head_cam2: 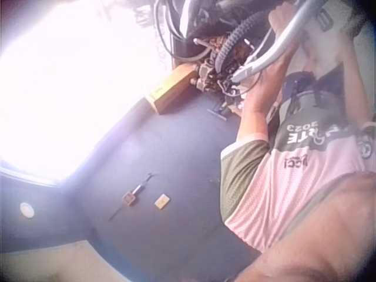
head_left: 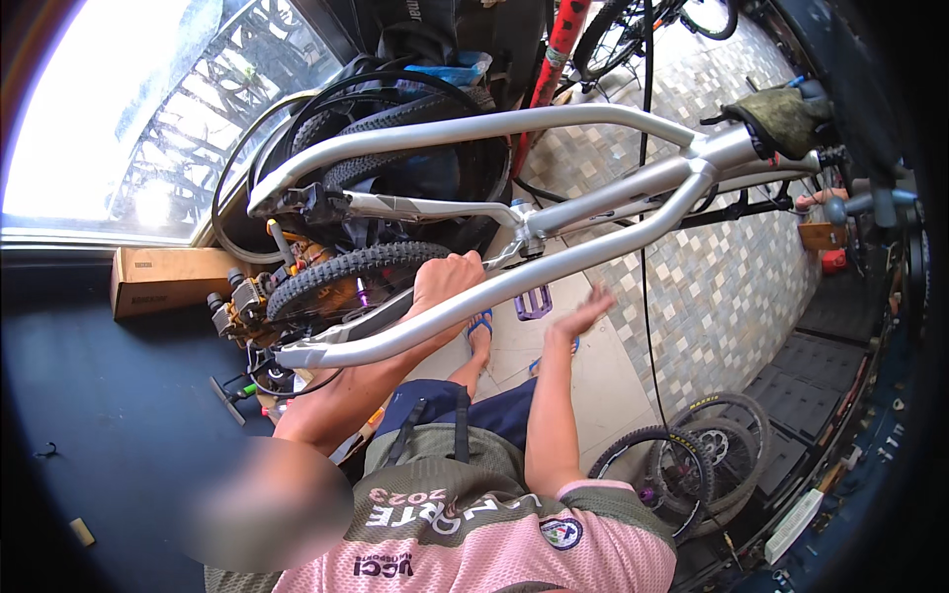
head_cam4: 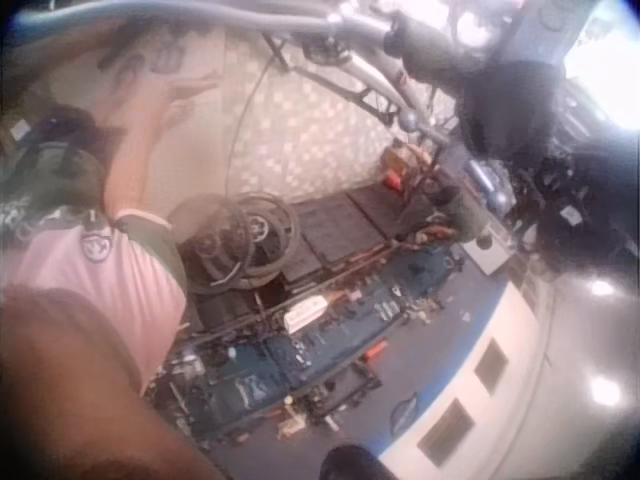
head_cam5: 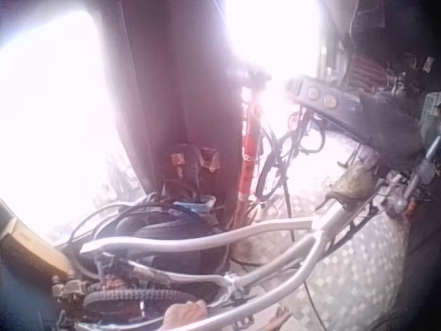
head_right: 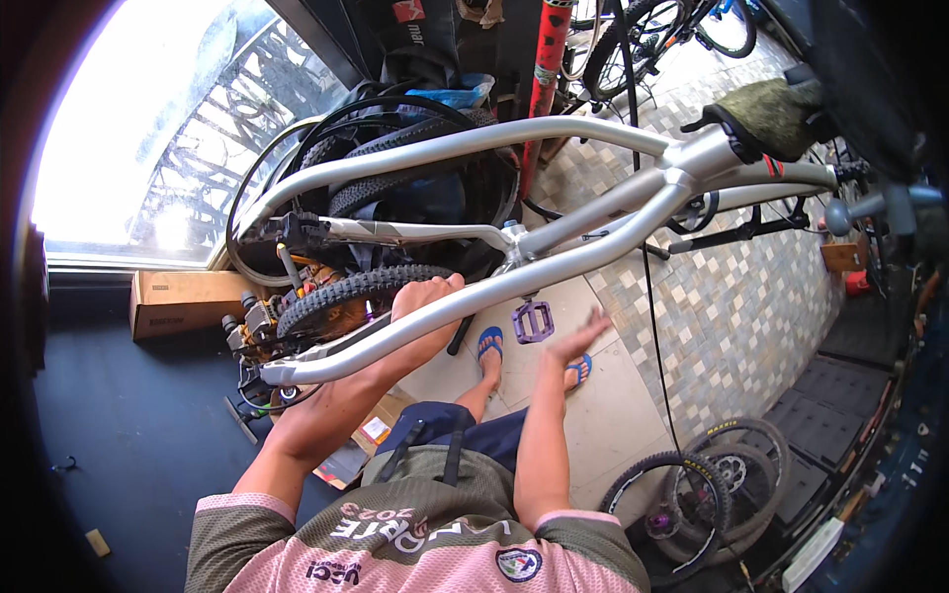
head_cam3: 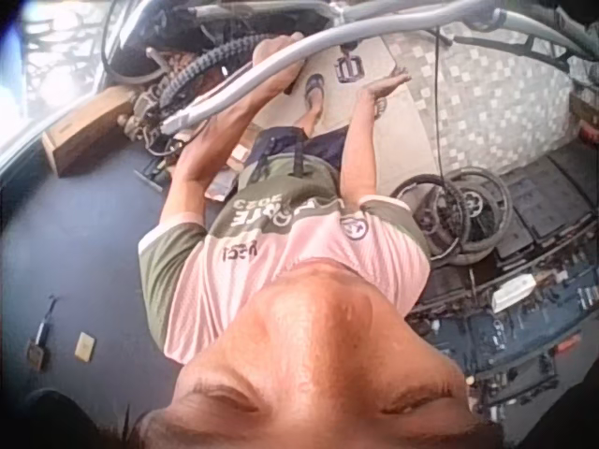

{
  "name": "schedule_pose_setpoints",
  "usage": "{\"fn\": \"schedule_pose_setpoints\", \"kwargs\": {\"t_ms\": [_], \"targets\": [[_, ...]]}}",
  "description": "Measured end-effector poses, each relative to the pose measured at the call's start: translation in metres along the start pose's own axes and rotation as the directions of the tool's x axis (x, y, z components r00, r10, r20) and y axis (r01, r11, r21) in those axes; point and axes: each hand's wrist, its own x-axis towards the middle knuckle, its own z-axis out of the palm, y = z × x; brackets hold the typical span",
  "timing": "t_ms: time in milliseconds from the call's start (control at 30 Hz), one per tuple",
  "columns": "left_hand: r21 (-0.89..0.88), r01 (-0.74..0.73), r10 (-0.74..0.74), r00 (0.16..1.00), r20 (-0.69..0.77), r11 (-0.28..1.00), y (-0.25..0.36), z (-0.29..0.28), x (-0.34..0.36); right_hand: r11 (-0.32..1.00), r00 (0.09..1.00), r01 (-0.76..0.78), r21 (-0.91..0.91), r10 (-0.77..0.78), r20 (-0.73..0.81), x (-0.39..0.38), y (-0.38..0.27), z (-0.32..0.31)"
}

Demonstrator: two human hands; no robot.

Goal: The person assembles a bicycle crankset by attaching a pedal to the crank arm and tightening it with a wrench. They then apply grease to the crank arm and install it onto the bicycle frame, securing it in place.

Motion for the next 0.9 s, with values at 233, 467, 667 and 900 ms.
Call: {"fn": "schedule_pose_setpoints", "kwargs": {"t_ms": [233,467,667,900], "targets": [[0.139,0.020,-0.003,0.993,-0.118,0.990,0.012,-0.003,-0.004,0.990,0.993,-0.071,-0.123,0.082,0.085,0.010,0.032,0.057],[0.067,0.046,-0.048,0.999,0.023,0.997,0.008,0.008,0.005,0.980,0.990,-0.133,0.145,0.126,0.058,0.043,0.048,0.090],[0.070,0.085,-0.085,0.996,-0.013,0.994,0.008,0.013,0.002,0.983,0.967,-0.175,-0.061,0.183,0.175,0.008,0.009,0.021],[0.151,0.141,-0.136,0.990,-0.044,0.978,0.017,0.006,-0.002,0.804,0.970,-0.156,-0.574,0.235,0.066,0.039,0.037,-0.118]]}}
